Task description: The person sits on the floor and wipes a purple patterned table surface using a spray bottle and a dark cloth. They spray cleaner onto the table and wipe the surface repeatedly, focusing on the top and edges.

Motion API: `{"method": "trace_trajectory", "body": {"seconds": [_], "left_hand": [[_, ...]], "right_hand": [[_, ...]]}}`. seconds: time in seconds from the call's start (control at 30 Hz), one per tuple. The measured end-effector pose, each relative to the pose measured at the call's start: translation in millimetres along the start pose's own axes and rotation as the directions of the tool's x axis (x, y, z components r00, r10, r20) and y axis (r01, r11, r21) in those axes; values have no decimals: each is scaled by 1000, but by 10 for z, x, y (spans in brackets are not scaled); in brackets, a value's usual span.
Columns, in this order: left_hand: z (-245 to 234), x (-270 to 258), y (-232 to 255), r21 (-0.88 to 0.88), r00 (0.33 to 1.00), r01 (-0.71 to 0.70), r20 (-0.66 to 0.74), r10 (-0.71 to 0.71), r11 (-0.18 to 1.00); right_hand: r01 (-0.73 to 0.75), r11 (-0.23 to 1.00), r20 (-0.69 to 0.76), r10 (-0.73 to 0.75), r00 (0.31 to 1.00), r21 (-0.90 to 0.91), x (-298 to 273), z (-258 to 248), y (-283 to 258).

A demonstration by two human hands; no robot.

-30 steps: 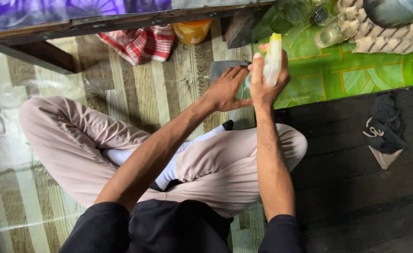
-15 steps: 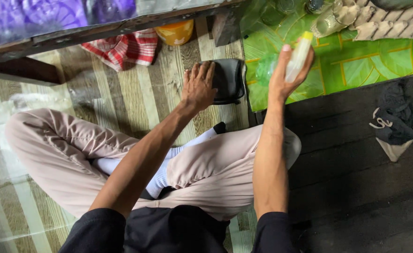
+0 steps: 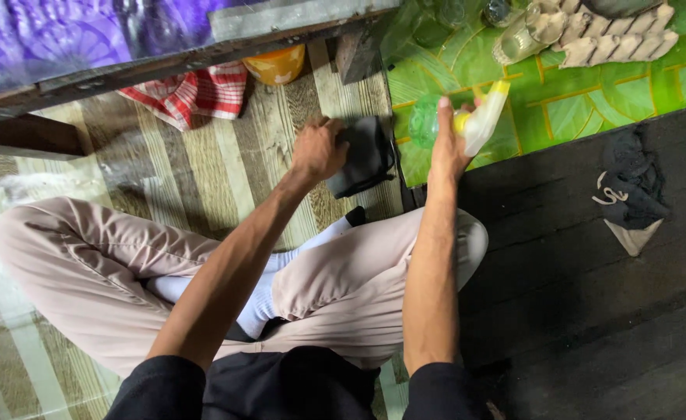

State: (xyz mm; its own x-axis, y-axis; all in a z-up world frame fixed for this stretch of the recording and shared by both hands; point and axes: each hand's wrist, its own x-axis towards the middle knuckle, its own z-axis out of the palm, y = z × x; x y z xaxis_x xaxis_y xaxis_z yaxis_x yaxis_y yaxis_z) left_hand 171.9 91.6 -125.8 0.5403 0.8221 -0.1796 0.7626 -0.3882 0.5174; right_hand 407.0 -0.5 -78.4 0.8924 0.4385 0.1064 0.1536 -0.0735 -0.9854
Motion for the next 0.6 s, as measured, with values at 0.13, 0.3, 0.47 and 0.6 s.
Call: {"method": "trace_trajectory", "body": {"seconds": [0.13, 0.3, 0.47, 0.6], "left_hand": [[-346, -165, 101, -370, 997, -3, 71, 31, 929], [-796, -352, 350, -534, 1000, -14, -1, 17, 845], [-1033, -480, 351, -592, 1000, -23, -25, 9, 805], [-1167, -567, 296, -627, 1000, -11, -13, 4, 779]], "right_hand": [[-104, 995, 39, 104, 994, 5, -146, -23, -84], [-201, 979, 31, 201, 979, -28, -133, -92, 205], [-199, 975, -12, 199, 980, -96, -483, -113, 237], [-277, 932, -4, 284, 959, -233, -924, -82, 334]]}}
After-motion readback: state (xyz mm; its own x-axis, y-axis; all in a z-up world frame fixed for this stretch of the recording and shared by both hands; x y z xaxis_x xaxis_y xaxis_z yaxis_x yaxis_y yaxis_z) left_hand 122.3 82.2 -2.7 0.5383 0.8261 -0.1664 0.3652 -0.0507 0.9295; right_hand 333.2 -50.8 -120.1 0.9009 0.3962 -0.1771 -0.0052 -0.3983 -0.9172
